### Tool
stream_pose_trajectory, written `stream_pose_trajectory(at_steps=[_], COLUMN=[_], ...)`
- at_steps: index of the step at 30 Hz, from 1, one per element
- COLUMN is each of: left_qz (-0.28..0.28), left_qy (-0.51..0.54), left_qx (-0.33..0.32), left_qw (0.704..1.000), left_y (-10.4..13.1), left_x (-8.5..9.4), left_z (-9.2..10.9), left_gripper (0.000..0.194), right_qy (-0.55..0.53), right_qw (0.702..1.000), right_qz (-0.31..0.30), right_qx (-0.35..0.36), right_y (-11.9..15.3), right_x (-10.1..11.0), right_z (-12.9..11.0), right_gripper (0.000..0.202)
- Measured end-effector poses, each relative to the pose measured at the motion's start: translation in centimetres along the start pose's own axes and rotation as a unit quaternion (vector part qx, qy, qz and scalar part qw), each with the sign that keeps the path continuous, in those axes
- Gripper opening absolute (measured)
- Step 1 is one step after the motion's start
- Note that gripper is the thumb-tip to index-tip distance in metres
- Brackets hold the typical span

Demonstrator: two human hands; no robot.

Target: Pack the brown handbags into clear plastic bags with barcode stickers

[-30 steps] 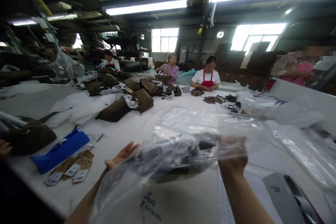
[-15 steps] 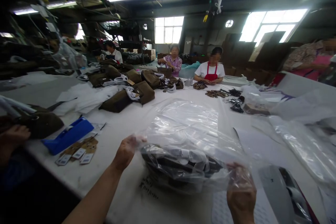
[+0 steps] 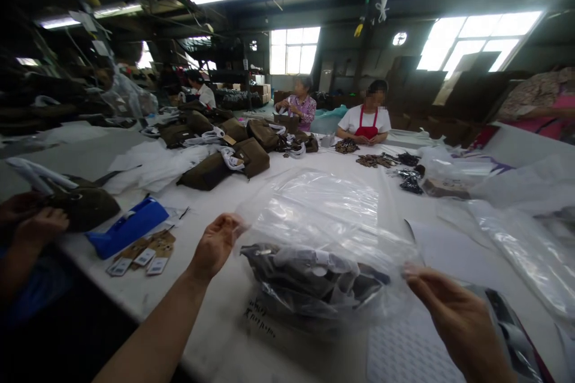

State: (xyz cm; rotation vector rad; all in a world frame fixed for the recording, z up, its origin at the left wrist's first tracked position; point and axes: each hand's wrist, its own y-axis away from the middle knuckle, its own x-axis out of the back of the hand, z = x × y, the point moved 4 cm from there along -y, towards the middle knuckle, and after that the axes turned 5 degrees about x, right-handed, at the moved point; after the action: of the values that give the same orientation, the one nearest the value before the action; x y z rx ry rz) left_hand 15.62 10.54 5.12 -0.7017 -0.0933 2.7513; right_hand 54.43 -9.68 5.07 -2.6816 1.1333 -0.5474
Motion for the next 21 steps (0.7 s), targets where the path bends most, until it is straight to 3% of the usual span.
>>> stream_pose_trajectory(at_steps=[3,5,7,9,13,15,17,19,21], left_qz=[0.01,0.002,-0.031,-0.104,-0.264,-0.341,-0.429,-0.477,-0.463], left_qy=[0.125,0.107,-0.009,-0.155,-0.283,-0.346,-0.447,-0.532,-0.585], left_qx=[-0.012,-0.057,-0.139,-0.17,-0.058,-0.079,-0.137,-0.184,-0.233], left_qw=[0.992,0.993,0.99,0.968,0.92,0.87,0.773,0.675,0.624], left_y=[-1.0,-0.8,-0.1,0.3,-2.0,-4.1,-6.0,-7.4,-8.3], left_x=[0.1,0.0,-1.2,-3.4,-7.3,-7.6,-6.7,-4.7,-2.8], left_z=[1.5,3.2,5.4,7.1,8.2,8.9,9.5,10.3,11.6], left_gripper=[0.02,0.035,0.063,0.078,0.059,0.041,0.024,0.017,0.013], right_qy=[-0.061,-0.163,-0.198,-0.184,-0.12,-0.07,0.001,0.048,0.021], right_qw=[0.99,0.971,0.97,0.979,0.99,0.991,0.986,0.982,0.988], right_qz=[0.126,0.173,0.137,0.074,-0.028,-0.102,-0.169,-0.18,-0.147], right_qx=[-0.005,0.004,0.016,0.039,0.068,0.045,0.008,0.007,0.037], right_y=[-1.6,-2.3,-2.6,-2.9,-4.1,-5.0,-5.8,-6.3,-6.4], right_x=[0.9,1.2,1.0,0.6,1.1,1.8,2.5,3.1,3.1], right_z=[-0.9,-1.2,-1.7,-2.9,-6.2,-7.3,-7.4,-7.2,-6.8], right_gripper=[0.029,0.03,0.031,0.032,0.048,0.056,0.045,0.029,0.031])
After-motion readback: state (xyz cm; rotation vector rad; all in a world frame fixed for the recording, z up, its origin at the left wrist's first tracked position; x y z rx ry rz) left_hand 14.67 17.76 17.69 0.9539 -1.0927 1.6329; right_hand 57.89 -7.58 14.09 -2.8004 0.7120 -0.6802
